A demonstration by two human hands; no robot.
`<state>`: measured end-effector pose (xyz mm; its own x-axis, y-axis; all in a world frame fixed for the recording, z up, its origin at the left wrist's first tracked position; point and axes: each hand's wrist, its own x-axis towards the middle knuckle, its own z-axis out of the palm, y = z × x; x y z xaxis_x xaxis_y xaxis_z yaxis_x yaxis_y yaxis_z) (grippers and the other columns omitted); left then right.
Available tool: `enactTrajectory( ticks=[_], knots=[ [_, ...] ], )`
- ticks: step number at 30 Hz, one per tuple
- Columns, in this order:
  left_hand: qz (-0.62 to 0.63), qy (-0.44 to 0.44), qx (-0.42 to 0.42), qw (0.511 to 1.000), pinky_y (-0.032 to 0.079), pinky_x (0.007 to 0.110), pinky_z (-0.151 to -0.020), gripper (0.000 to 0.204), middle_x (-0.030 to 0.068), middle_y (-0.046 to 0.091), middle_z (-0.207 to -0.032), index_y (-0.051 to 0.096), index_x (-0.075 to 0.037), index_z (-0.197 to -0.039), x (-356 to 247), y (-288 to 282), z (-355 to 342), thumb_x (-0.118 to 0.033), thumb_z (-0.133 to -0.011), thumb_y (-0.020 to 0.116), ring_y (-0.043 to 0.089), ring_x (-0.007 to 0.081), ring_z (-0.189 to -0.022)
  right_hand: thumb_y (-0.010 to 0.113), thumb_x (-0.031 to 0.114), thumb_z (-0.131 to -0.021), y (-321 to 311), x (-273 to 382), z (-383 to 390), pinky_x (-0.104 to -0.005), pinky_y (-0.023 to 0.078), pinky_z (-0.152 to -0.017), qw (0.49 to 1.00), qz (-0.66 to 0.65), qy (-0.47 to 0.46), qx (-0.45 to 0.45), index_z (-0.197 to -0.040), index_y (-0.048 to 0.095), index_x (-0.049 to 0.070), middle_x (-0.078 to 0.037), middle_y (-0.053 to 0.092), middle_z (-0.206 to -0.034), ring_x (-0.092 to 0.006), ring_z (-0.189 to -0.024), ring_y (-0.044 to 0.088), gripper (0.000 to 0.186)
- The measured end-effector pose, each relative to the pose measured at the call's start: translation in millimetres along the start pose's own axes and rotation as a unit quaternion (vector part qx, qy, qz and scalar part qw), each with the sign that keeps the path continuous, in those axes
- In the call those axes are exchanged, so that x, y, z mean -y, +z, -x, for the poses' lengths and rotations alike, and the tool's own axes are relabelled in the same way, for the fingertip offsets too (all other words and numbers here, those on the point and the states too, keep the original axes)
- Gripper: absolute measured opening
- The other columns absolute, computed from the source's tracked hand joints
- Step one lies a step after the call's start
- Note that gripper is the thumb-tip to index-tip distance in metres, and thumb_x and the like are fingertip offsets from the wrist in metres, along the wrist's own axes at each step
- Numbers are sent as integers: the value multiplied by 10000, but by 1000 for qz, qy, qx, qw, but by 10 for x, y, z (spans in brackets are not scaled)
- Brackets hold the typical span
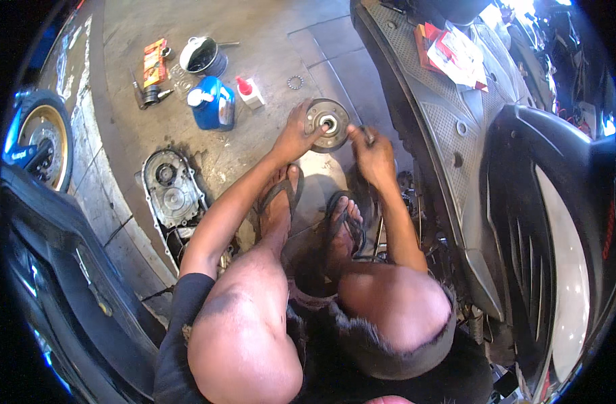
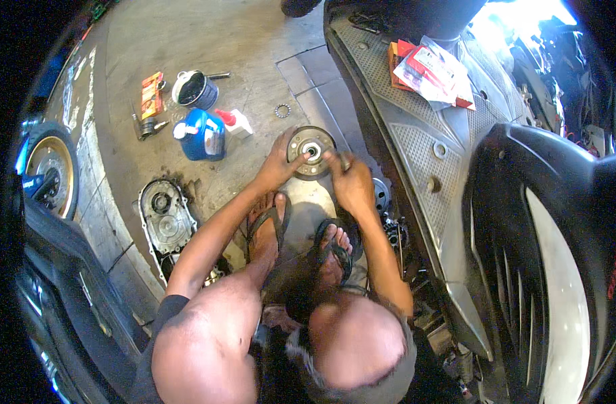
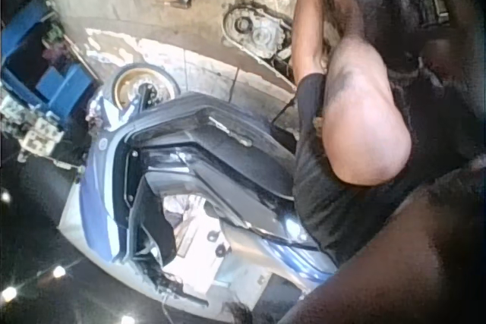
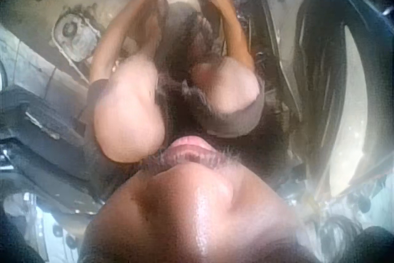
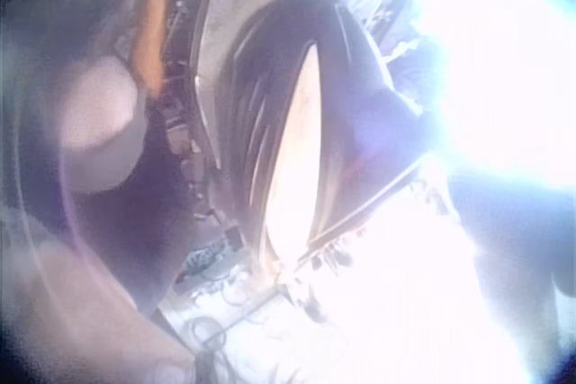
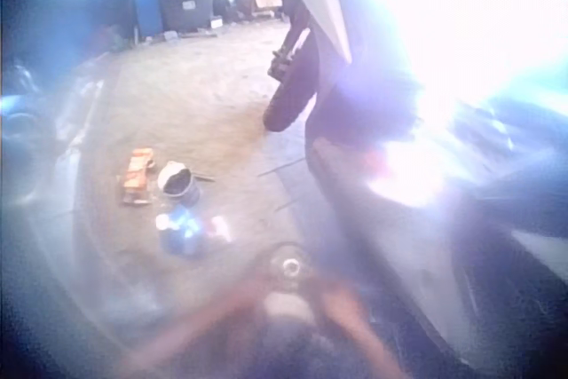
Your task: The person cleans motorcycle transmission components and the engine casing using a brush and liquid, then applies lubricant to the shaft.
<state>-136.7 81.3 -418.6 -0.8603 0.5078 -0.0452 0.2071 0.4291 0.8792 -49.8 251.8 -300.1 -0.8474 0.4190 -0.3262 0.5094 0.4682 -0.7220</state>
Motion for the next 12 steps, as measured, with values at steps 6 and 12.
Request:
enactTrajectory(
  ticks=[6,12],
  knots=[
    [-39,69,63,995,278,455,-1143,832,252,340,-1464,387,-39,-1414,-38,-9,-204,-421,-775,760,305,403,-1383,473,664,-903,-83,-150,-18,-423,424,-989,977,20,213,20,-1271,586,21,-301,607,-1193,-419,-1148,579,750],
    [-243,220,157,932,243,479,-1165,862,149,259,-1530,369,-162,-1454,-256,-172,-293,-453,-748,770,244,376,-1414,586,673,-838,-256,-698,214,-366,407,-1005,971,-84,187,124,-1286,581,41,-230,644,-1185,-285,-1199,589,775]
  ],
)
